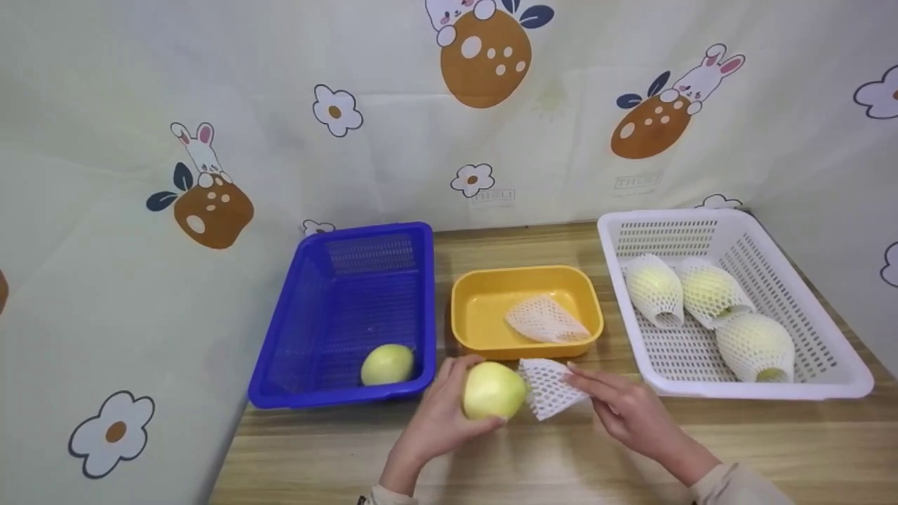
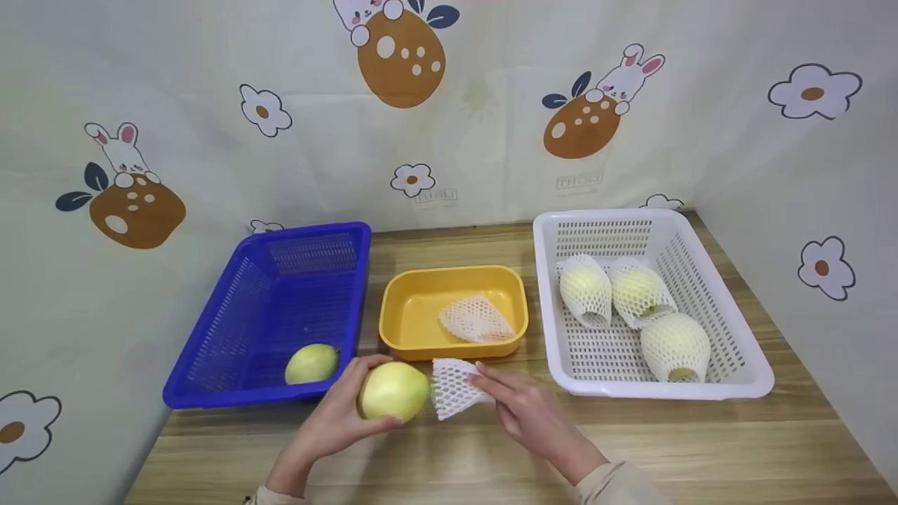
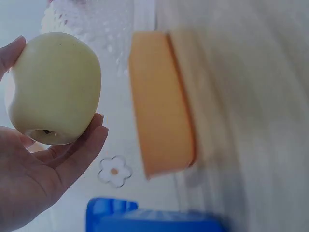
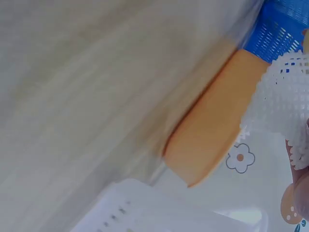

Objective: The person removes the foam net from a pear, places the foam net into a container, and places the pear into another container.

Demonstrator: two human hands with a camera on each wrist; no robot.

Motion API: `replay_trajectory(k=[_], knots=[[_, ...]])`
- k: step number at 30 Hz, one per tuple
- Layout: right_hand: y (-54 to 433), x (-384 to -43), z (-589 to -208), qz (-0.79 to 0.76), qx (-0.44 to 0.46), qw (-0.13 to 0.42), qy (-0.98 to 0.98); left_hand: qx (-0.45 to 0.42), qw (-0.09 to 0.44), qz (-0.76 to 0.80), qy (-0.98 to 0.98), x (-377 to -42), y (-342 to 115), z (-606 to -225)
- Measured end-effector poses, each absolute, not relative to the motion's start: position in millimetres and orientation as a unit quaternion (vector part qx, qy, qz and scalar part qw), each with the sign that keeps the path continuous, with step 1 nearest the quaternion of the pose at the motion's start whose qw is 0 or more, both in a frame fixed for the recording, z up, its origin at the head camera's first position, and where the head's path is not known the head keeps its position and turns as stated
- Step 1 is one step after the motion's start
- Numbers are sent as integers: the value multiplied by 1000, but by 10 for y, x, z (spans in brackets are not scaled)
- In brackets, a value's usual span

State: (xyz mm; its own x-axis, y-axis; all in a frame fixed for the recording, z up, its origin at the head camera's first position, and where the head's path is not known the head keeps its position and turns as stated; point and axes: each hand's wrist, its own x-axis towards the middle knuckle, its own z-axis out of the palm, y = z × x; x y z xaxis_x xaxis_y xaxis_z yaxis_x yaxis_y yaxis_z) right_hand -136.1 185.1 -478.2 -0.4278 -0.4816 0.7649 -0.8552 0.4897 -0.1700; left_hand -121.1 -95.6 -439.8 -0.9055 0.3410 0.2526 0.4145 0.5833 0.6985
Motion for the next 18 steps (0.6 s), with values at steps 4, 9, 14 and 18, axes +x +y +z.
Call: replay_trajectory(k=[4, 9, 14, 18], knots=[[1798, -1441, -4669, 278, 411, 364, -789, -199, 87, -413, -884, -1235, -1140, -4231], [1756, -1539, -4549, 274, 394, 379, -791, -164, 135, -400, -892, -1281, -1375, -4125], [1722, -1629, -4464, 254, 364, 390, -807, -90, 160, -388, -903, -1338, -1605, -4103], [1706, -1695, -4433, 246, 337, 393, -819, -27, 172, -352, -920, -1396, -1796, -4128]])
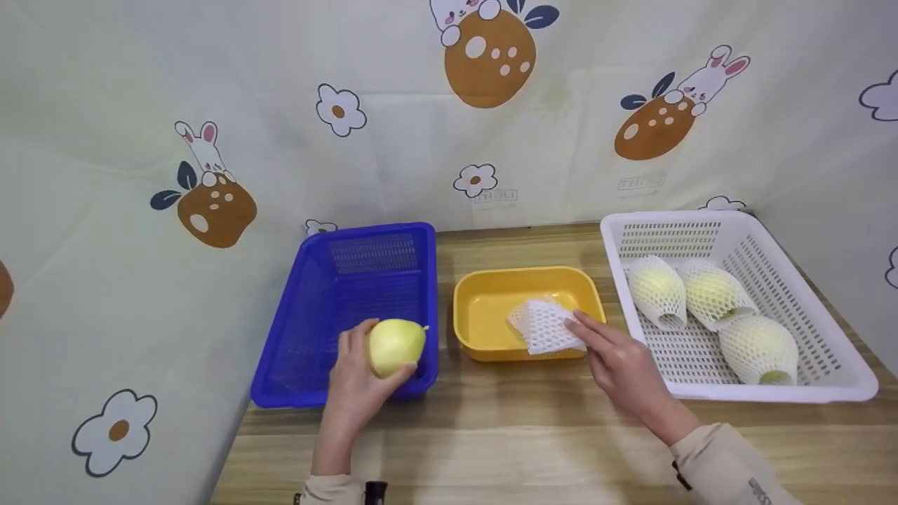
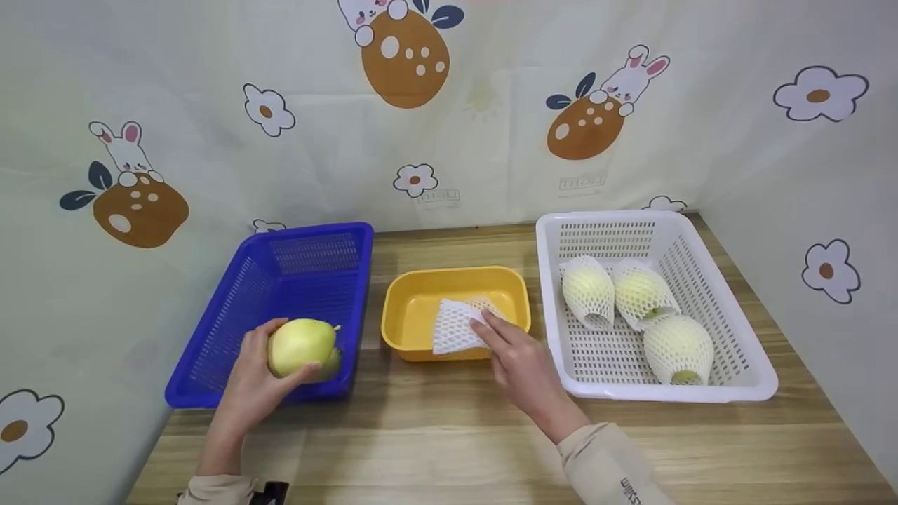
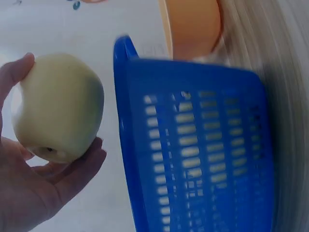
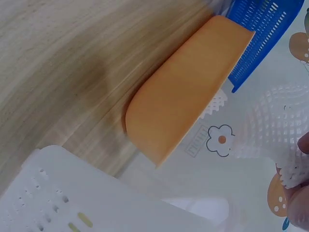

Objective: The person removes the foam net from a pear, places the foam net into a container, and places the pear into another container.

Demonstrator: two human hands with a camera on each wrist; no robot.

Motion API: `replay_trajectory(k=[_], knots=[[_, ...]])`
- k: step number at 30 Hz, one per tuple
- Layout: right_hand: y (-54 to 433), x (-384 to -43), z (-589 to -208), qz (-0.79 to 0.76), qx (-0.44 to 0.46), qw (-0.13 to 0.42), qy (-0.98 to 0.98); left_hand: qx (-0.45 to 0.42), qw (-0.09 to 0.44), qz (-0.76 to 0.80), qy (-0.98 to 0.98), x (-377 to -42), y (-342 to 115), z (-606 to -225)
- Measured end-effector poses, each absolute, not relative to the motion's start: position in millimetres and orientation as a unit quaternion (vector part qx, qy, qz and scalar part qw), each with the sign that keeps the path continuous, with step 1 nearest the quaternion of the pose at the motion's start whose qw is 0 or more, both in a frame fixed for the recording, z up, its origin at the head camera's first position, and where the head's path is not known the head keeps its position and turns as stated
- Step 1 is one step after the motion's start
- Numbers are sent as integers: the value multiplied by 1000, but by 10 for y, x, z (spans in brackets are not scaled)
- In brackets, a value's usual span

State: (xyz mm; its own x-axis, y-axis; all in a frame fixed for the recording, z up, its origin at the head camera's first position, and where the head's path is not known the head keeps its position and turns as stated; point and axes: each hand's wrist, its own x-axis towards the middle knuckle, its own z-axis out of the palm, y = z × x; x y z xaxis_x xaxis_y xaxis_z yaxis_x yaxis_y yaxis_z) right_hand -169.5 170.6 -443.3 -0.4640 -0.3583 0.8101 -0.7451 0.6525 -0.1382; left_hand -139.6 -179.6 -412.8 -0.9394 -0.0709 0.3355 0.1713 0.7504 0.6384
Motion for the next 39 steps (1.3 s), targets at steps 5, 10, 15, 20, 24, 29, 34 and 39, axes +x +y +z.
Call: replay_trajectory(k=[5, 10, 15, 20, 24, 29, 34, 39], knots=[[1713, -1759, -4418, 244, 300, 385, -838, 30, 188, -302, -934, -1467, -2016, -4192], [1720, -1814, -4416, 234, 275, 372, -855, 59, 183, -283, -940, -1511, -2149, -4280], [1701, -1891, -4426, 217, 261, 377, -862, 69, 167, -278, -944, -1540, -2199, -4371], [1654, -2006, -4419, 185, 257, 395, -862, 78, 143, -276, -947, -1561, -2233, -4416], [1614, -2103, -4408, 170, 246, 396, -868, 89, 125, -271, -950, -1583, -2268, -4417], [1566, -2212, -4439, 160, 243, 401, -869, 97, 91, -264, -955, -1614, -2325, -4428], [1527, -2284, -4497, 136, 243, 384, -880, 100, 61, -258, -959, -1664, -2387, -4449], [1487, -2328, -4550, 117, 234, 354, -898, 102, 10, -247, -963, -1717, -2459, -4436]])
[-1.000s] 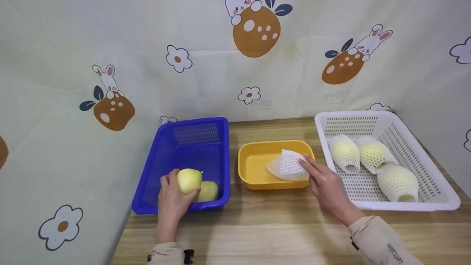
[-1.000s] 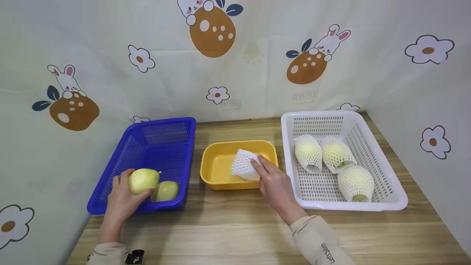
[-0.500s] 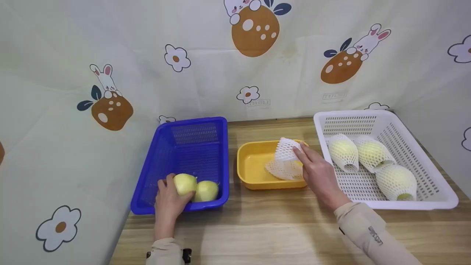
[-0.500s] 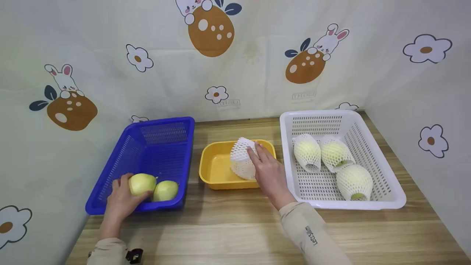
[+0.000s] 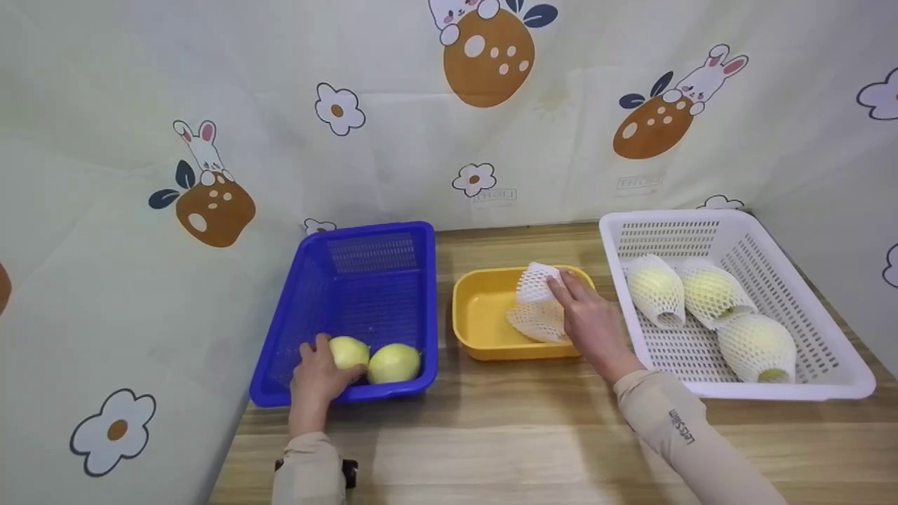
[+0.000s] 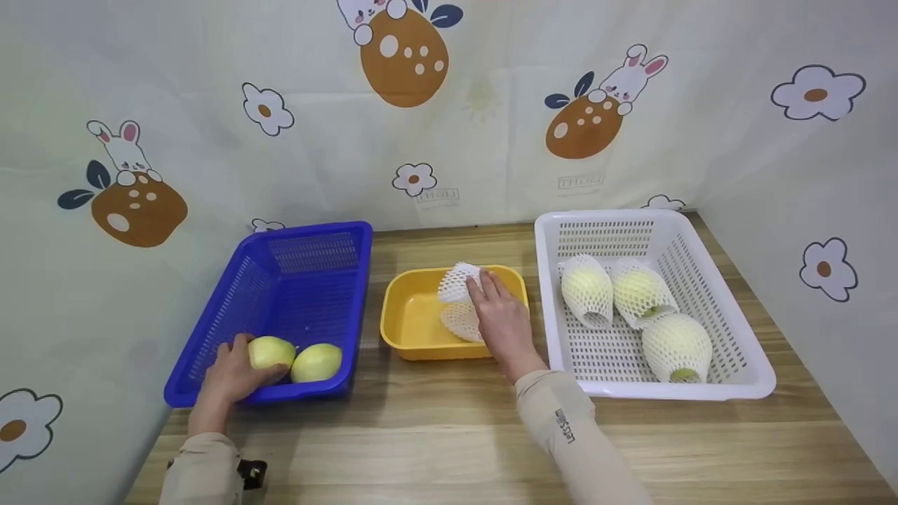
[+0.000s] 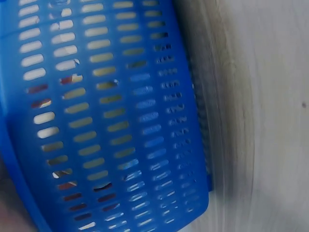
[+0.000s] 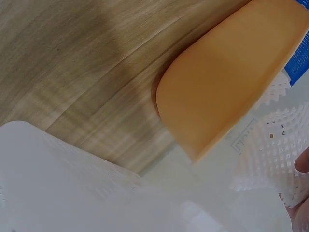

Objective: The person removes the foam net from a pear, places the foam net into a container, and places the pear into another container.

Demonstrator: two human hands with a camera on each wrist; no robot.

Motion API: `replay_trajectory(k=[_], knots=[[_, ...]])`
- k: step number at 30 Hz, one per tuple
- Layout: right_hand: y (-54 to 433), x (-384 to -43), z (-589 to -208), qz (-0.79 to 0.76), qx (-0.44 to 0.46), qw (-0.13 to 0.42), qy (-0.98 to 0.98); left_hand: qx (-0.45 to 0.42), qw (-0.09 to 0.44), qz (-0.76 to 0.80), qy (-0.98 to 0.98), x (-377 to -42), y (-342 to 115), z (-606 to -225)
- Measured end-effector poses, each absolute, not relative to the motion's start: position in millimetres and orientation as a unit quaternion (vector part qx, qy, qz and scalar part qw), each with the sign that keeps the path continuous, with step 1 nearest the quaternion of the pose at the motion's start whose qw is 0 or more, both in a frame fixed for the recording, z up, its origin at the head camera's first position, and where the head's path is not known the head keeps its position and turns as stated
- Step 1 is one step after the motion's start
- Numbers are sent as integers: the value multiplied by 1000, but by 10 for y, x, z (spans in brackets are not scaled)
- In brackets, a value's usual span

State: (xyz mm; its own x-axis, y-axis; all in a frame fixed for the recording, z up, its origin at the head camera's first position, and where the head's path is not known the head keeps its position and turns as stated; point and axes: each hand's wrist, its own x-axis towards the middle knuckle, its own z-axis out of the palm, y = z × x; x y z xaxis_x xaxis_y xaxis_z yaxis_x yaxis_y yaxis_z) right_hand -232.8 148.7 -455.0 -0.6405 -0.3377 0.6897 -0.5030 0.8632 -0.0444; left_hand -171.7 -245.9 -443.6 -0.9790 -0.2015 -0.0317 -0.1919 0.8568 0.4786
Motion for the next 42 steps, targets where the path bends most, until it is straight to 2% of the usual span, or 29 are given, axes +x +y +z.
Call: replay_trajectory(k=[7, 17, 21, 26, 28, 30, 34, 36, 38, 42], knots=[[1441, -2416, -4649, 111, 231, 338, -906, 107, -77, -234, -963, -1802, -2529, -4411], [1364, -2494, -4861, 88, 213, 303, -925, 104, -131, -223, -960, -1817, -2518, -4392], [1352, -2492, -4882, 122, 194, 239, -944, 105, -143, -216, -960, -1829, -2521, -4389], [1386, -2469, -4892, 166, 183, 113, -962, 108, -145, -214, -960, -1842, -2516, -4394], [1397, -2450, -4893, 159, 186, 96, -965, 111, -145, -215, -959, -1838, -2514, -4393], [1399, -2429, -4892, 145, 196, 120, -962, 111, -146, -216, -959, -1836, -2510, -4394], [1366, -2381, -4887, 124, 225, 217, -942, 111, -148, -217, -959, -1827, -2508, -4390], [1343, -2354, -4884, 123, 236, 241, -933, 109, -146, -213, -960, -1828, -2510, -4391], [1323, -2332, -4891, 123, 242, 236, -933, 108, -144, -210, -961, -1830, -2513, -4393], [1312, -2303, -4920, 116, 235, 176, -949, 108, -141, -205, -963, -1837, -2521, -4404]])
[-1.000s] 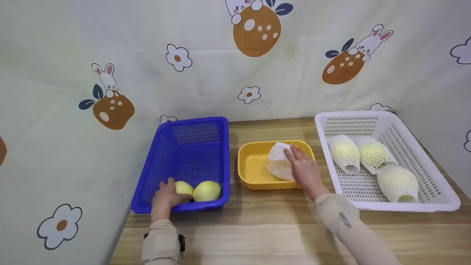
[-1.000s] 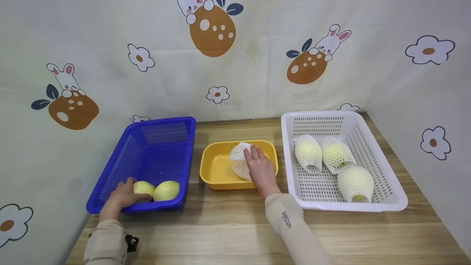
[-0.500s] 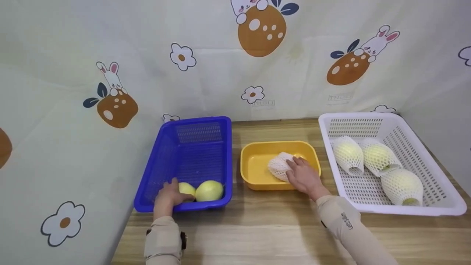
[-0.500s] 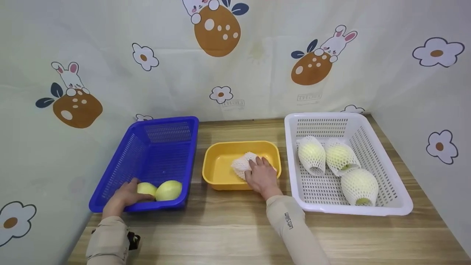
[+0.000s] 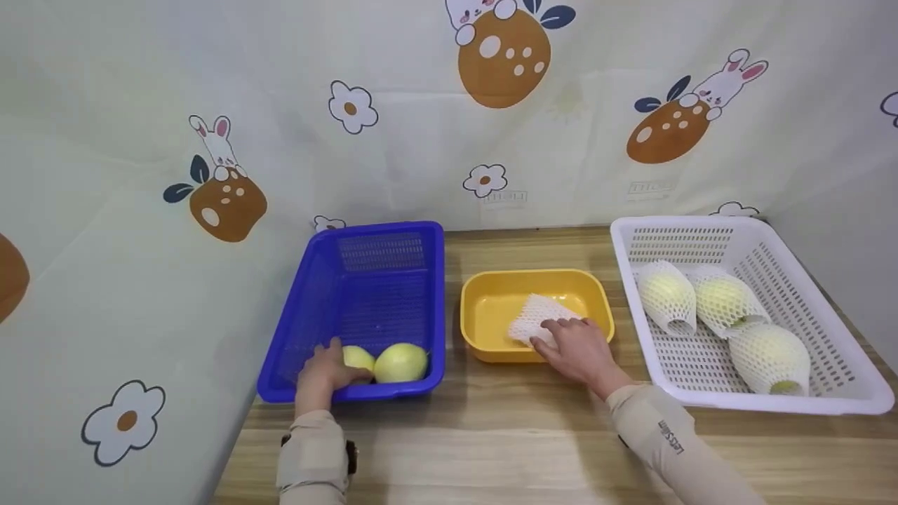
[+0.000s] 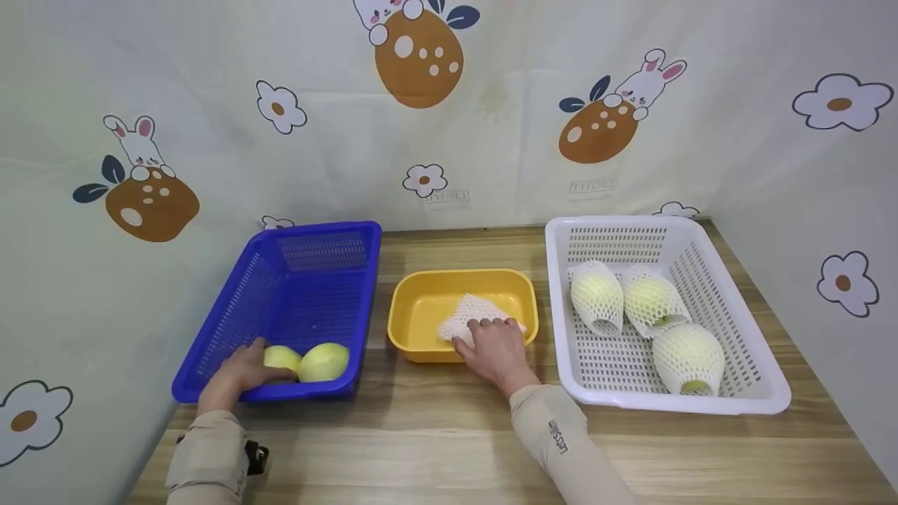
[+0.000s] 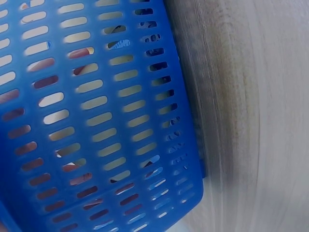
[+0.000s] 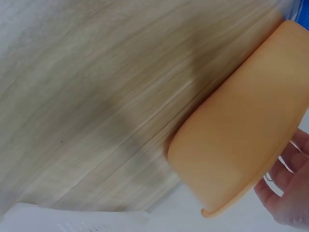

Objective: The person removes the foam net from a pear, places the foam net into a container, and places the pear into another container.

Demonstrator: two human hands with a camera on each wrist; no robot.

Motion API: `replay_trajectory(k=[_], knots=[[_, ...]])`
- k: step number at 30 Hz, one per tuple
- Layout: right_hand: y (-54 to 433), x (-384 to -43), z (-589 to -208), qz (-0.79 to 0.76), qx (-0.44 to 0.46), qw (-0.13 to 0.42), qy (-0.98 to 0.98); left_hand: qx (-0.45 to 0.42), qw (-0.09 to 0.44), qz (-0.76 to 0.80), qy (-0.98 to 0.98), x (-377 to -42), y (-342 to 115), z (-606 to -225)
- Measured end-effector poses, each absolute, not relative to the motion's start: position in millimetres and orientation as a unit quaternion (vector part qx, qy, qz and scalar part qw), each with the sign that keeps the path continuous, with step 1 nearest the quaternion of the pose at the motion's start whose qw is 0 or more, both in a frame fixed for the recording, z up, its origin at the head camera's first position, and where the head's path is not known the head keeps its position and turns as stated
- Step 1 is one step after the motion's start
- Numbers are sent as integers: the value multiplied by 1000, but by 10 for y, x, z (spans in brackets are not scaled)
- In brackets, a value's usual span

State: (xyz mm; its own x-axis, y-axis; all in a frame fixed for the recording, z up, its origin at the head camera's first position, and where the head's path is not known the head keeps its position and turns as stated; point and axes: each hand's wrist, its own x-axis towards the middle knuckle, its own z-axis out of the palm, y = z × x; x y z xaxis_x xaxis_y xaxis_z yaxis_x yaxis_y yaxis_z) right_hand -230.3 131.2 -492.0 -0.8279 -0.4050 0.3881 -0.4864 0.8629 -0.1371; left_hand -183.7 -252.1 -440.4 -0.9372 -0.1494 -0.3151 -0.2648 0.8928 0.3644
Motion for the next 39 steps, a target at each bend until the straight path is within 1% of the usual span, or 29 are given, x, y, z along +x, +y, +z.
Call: replay_trajectory(k=[4, 10, 13, 19, 24, 27, 34, 39], knots=[[1349, -2285, -4959, 122, 228, 134, -957, -106, 140, 203, 963, -1846, -2513, -4412], [1381, -2269, -4960, 139, 228, 100, -959, -110, 132, 197, 965, -1856, -2513, -4416], [1382, -2252, -4950, 141, 232, 93, -958, -108, 126, 189, 968, -1850, -2515, -4415], [1399, -2228, -4947, 147, 256, 123, -948, -97, 114, 166, 975, -1834, -2526, -4412], [1434, -2212, -4953, 155, 265, 121, -944, -96, 113, 164, 975, -1831, -2529, -4397], [1443, -2184, -4910, 163, 264, 129, -942, -100, 113, 165, 975, -1826, -2530, -4395], [1508, -2040, -4589, 202, 270, 189, -922, -106, 108, 168, 974, -1804, -2541, -4390], [1745, -1922, -4321, 204, 264, 226, -915, -104, 92, 166, 976, -1801, -2519, -4369]])
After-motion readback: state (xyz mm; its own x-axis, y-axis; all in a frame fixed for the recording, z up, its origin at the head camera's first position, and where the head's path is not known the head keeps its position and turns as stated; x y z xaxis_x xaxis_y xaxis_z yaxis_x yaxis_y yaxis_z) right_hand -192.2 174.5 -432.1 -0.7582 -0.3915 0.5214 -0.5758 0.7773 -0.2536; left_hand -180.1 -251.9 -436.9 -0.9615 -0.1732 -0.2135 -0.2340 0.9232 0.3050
